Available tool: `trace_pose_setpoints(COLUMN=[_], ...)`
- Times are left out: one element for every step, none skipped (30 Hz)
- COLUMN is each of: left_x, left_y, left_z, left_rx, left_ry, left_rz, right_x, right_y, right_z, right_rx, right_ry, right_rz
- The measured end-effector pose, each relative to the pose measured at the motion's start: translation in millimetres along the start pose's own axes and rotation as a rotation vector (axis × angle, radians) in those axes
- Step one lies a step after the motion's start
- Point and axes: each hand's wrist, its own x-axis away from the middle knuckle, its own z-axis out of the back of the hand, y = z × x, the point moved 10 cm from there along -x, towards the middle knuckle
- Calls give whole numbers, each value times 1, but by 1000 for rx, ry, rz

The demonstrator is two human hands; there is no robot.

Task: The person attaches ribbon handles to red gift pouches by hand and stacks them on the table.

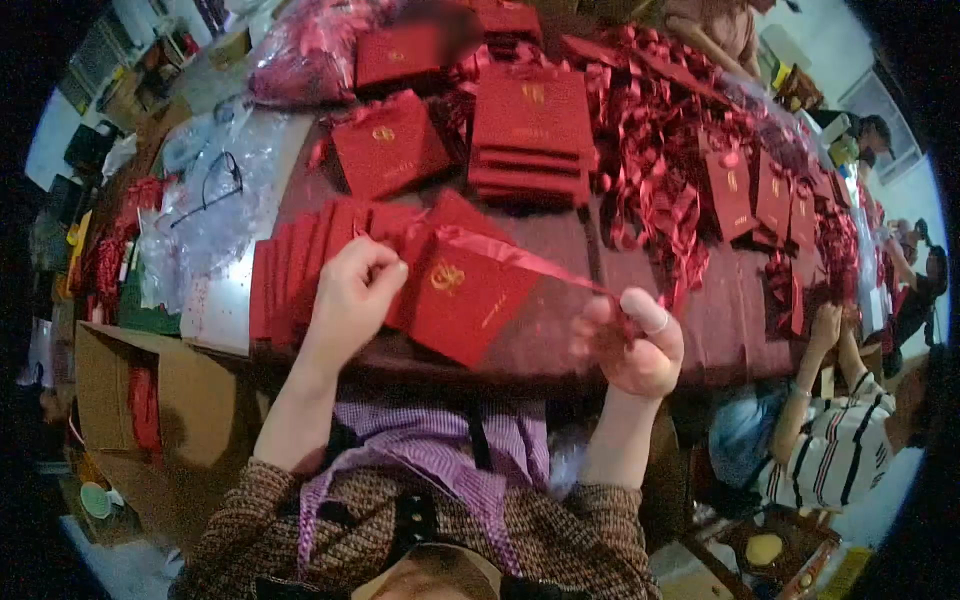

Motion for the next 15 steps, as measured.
trace_pose_setpoints(left_x=[0, 0, 0, -1, -1, -1, 0, -1, -1, -1, -3, -3, -3, -4, -4], left_y=[-4, -5, -8, -3, 0, -6, -11, -9, -8, -9, -10, -9, -12, -14, -15], left_z=[-2, -2, -3, -2, -1, -3, -5, -6, -8, -8, -9, -12, -11, -10, -12], left_rx=[-16, -20, -25, -38, -54, -15, 21, 2, -11, 1, 13, 1, 32, 61, 44], left_ry=[-24, -19, -58, -52, -43, -57, -66, -80, -105, -115, -122, -145, -141, -137, -163], left_rz=[-1, -9, 52, 14, -30, 11, 46, 54, 58, 76, 91, 86, 103, 119, 110], right_x=[-2, -3, -5, -12, -18, -23, -32, -35, -35, -37, -41, -45, -43, -43, -41], right_y=[-3, -6, -8, -12, -11, -9, -11, -7, -2, 7, 18, 30, 49, 72, 95], right_z=[-2, -4, -6, -12, -22, -33, -53, -58, -64, -73, -88, -101, -105, -99, -93], right_rx=[116, 234, 350, 518, 689, 857, 1104, 1253, 1402, 1527, 1471, 1411, 1345, 1274, 1195], right_ry=[9, 24, 44, 37, 36, 34, -35, -25, -10, -31, -143, -252, -320, -375, -428], right_rz=[45, 89, 131, 198, 167, 132, 252, 266, 275, 251, 310, 371, 348, 194, 47])
